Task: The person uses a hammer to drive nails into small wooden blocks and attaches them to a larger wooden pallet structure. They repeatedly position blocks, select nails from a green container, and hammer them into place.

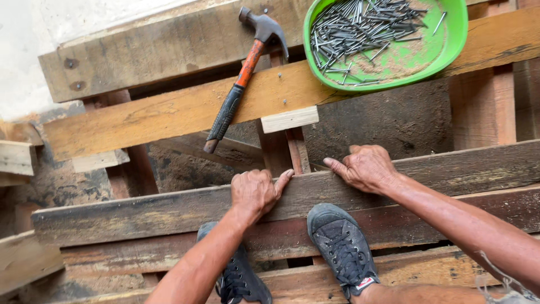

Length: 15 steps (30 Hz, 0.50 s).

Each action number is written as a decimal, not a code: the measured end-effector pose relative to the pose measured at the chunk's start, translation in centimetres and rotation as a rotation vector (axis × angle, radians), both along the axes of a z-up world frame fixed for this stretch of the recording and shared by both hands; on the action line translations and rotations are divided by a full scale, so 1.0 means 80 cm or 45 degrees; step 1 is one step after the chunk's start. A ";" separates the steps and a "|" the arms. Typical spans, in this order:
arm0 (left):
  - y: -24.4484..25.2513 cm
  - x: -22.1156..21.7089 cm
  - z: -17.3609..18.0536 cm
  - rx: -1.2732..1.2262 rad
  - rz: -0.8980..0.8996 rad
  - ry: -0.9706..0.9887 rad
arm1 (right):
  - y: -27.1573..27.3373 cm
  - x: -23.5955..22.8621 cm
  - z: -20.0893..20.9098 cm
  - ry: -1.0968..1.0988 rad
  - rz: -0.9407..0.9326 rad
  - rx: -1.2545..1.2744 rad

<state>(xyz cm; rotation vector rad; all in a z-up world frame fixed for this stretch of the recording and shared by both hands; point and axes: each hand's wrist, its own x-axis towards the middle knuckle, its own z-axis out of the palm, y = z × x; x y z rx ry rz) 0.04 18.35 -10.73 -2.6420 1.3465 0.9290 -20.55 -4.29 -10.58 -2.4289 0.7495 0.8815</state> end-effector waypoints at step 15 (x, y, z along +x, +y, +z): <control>-0.056 0.096 0.012 -0.031 0.075 0.133 | -0.054 0.057 -0.043 -0.046 -0.025 -0.249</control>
